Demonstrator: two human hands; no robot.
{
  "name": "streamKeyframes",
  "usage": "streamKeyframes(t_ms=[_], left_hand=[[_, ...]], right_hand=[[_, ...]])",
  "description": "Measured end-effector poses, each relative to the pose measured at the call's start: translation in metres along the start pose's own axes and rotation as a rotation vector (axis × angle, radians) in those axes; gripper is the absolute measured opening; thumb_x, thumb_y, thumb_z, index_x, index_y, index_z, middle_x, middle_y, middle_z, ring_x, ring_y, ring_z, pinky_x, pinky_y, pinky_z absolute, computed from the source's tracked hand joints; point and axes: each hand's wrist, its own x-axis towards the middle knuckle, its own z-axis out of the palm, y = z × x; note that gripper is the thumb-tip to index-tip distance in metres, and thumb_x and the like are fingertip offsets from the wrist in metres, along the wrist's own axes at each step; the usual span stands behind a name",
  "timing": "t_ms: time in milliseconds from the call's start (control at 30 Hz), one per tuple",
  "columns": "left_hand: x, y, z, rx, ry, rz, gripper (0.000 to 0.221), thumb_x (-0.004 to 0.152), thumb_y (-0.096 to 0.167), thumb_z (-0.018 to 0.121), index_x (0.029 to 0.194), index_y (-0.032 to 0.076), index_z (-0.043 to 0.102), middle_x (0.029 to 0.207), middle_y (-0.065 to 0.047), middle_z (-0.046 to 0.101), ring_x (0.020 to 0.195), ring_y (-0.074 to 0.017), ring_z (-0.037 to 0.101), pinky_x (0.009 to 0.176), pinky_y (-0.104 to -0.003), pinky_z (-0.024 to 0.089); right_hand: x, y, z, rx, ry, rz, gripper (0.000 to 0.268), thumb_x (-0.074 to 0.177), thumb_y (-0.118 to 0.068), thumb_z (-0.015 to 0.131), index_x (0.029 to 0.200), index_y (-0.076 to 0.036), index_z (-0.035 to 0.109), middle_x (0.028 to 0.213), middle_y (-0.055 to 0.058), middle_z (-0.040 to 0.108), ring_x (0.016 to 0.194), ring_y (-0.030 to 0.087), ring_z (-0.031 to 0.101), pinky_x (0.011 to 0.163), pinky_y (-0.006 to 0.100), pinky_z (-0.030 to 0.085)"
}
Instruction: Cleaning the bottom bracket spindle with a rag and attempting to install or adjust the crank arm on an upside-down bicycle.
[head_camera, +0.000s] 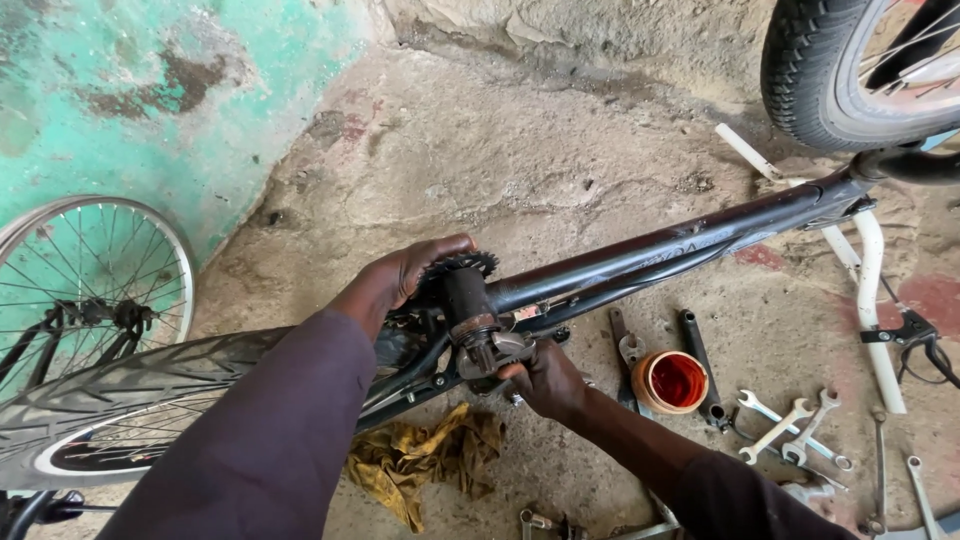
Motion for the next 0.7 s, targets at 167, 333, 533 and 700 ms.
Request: streamKeyframes(t_ms=[167, 333, 533, 700], left_hand=[[0.005, -0.006, -0.006, -0.008, 0.019, 0.006, 0.103, 0.075, 0.085, 0.061, 0.151, 0.015, 0.05, 0.164, -0.025, 0.024, 0.153, -0.0527, 0.006, 0.124, -0.078, 0.007], [0.0, 0.005, 0.001, -0.027, 0.027, -0.025, 0.105, 0.073, 0.086, 0.061, 0.152, 0.017, 0.048, 0.165, -0.024, 0.021, 0.154, -0.0519, 0.004, 0.125, -0.076, 0.006], [0.007, 0.001, -0.001, -0.028, 0.04, -0.109, 0.097, 0.076, 0.084, 0.062, 0.152, 0.026, 0.05, 0.168, -0.017, 0.015, 0.156, -0.0453, 0.003, 0.125, -0.074, 0.003], [-0.001, 0.003, -0.001, -0.017, 0.015, 0.009, 0.096, 0.077, 0.083, 0.061, 0.152, 0.023, 0.05, 0.167, -0.021, 0.017, 0.155, -0.0487, 0.0, 0.126, -0.073, 0.005]], right_hand=[[-0.002, 0.002, -0.003, -0.01, -0.019, -0.007, 0.04, 0.096, -0.037, 0.07, 0.086, 0.0, 0.079, 0.076, 0.02, 0.078, 0.068, 0.027, 0.074, 0.066, 0.044, 0.061], [0.013, -0.051, -0.007, -0.049, -0.057, -0.054, 0.04, 0.097, -0.039, 0.067, 0.09, -0.001, 0.078, 0.081, 0.02, 0.079, 0.073, 0.04, 0.077, 0.068, 0.046, 0.063], [0.017, -0.027, -0.014, -0.09, -0.075, -0.068, 0.042, 0.095, -0.041, 0.068, 0.091, -0.001, 0.078, 0.08, 0.019, 0.08, 0.071, 0.038, 0.077, 0.071, 0.049, 0.065], [0.001, -0.018, 0.0, -0.025, -0.075, -0.016, 0.042, 0.098, -0.037, 0.065, 0.087, 0.001, 0.076, 0.077, 0.02, 0.076, 0.067, 0.031, 0.068, 0.066, 0.045, 0.061]])
